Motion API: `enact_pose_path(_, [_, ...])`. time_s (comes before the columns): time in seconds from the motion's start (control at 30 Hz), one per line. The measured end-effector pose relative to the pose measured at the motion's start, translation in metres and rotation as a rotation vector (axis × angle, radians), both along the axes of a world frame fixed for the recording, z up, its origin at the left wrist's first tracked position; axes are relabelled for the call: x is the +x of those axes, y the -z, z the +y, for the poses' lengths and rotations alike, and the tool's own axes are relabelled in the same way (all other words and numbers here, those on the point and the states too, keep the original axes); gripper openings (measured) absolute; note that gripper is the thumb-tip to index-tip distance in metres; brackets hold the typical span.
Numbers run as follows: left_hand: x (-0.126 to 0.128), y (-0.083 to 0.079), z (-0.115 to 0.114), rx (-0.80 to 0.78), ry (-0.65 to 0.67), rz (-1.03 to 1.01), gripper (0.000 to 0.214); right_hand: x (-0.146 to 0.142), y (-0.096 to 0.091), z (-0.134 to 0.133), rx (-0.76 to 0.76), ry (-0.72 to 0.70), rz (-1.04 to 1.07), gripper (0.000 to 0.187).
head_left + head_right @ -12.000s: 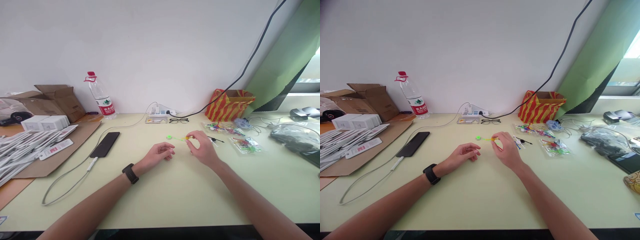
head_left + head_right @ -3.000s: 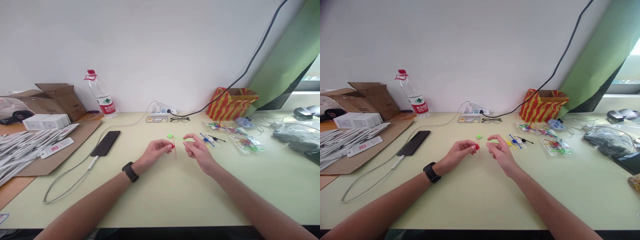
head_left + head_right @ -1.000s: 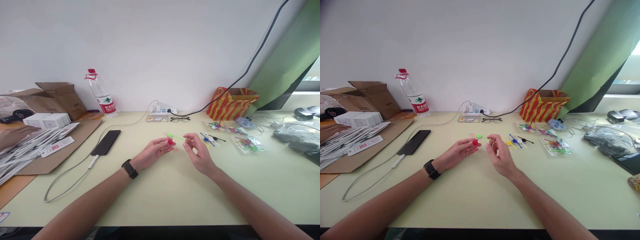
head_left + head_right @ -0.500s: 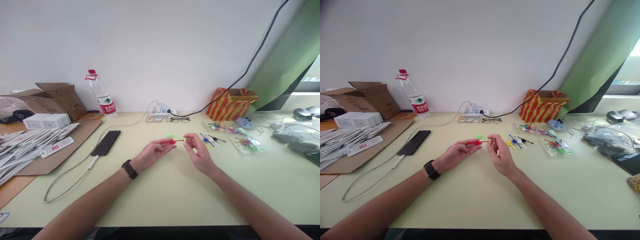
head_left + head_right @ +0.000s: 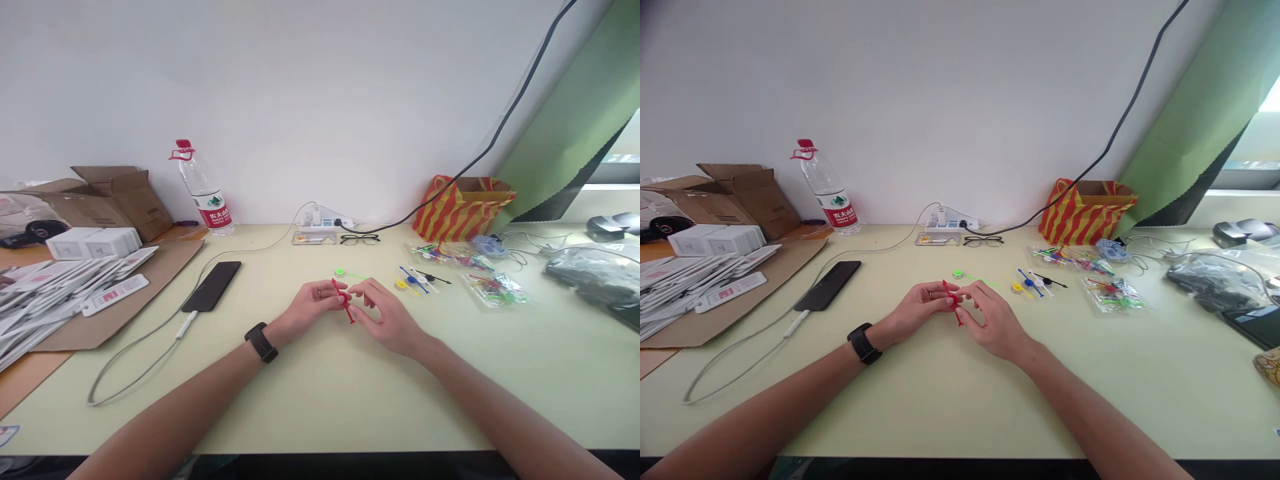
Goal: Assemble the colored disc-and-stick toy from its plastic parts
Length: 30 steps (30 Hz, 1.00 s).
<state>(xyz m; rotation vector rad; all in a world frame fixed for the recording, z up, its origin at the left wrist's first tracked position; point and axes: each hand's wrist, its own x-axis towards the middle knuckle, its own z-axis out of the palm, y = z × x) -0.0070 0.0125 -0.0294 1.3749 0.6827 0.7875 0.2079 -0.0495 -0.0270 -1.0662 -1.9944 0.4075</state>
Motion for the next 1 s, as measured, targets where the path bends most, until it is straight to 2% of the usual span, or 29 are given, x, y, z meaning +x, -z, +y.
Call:
enact_pose_path(0.23, [0.004,-0.010,-0.009,0.104,0.041,0.018,0.035,0.000,0.004,0.001,-0.119,-0.048,0.015,0.030])
enact_pose_path(0.43, [0.003,-0.006,-0.009,0.092,0.032,-0.018,0.040,-0.003,0.003,-0.001,-0.167,-0.073,0.024,0.027])
enact_pose_path(0.67, [0.005,-0.005,-0.014,0.075,0.074,0.026,0.065,-0.001,0.009,0.002,-0.122,-0.053,0.034,0.023])
enact_pose_path(0.77, [0.005,-0.005,-0.014,0.075,0.074,0.070,0.071,0.000,0.011,0.005,-0.111,-0.058,0.033,0.029])
enact_pose_path(0.9, [0.003,0.003,-0.009,0.226,0.029,0.187,0.058,0.009,0.013,0.013,-0.108,0.009,0.017,0.021])
enact_pose_path(1.0, [-0.001,0.009,-0.009,0.425,0.021,0.362,0.043,0.026,0.015,0.024,-0.106,0.190,-0.121,0.012])
